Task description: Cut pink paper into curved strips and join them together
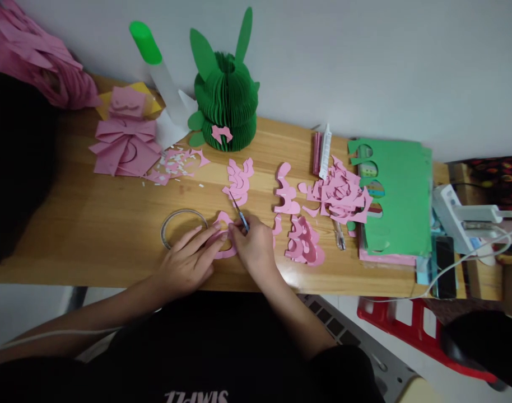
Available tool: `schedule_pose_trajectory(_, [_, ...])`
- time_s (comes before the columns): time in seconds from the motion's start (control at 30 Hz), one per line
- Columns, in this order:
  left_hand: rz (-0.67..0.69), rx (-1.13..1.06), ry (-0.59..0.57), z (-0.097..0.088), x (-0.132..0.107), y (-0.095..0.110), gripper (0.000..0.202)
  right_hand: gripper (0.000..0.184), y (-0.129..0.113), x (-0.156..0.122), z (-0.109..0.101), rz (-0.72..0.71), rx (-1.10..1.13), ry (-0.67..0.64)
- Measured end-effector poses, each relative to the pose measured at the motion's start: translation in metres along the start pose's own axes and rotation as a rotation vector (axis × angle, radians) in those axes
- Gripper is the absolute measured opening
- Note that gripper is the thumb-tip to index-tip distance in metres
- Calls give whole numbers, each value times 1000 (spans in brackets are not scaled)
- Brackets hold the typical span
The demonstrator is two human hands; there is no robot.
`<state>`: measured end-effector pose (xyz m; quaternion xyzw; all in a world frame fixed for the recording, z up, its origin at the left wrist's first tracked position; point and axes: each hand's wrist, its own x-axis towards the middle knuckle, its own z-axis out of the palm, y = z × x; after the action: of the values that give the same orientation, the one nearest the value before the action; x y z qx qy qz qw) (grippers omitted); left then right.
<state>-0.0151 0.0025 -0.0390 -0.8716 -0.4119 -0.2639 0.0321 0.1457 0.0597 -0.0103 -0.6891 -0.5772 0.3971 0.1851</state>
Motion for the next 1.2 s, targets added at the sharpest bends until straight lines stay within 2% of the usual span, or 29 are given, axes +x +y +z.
schedule_pose_trajectory(0.27, [-35, -54, -14, 0, 0, -1, 40, 13, 4, 8, -6, 13, 203, -70])
schedule_pose_trajectory(0.4, [-36, -55, -32, -2, 1, -3, 40, 14, 5, 11, -6, 33, 208, -61])
schedule_pose_trajectory(0.6, [-29, -50, -45, -4, 3, -3, 36, 18, 12, 8, -11, -36, 268, -29])
schedule_pose_trajectory(0.83, [-39, -121, -60, -4, 0, -6, 45, 25, 17, -6, -17, -223, 368, -263])
schedule_pose_trajectory(1.07, [-84, -145, -131, -7, 1, -7, 49, 24, 21, -9, -10, -188, 371, -222])
schedule_pose_trajectory(1.2, [-54, -122, -124, -8, 3, -6, 46, 23, 20, -11, -15, -197, 348, -225])
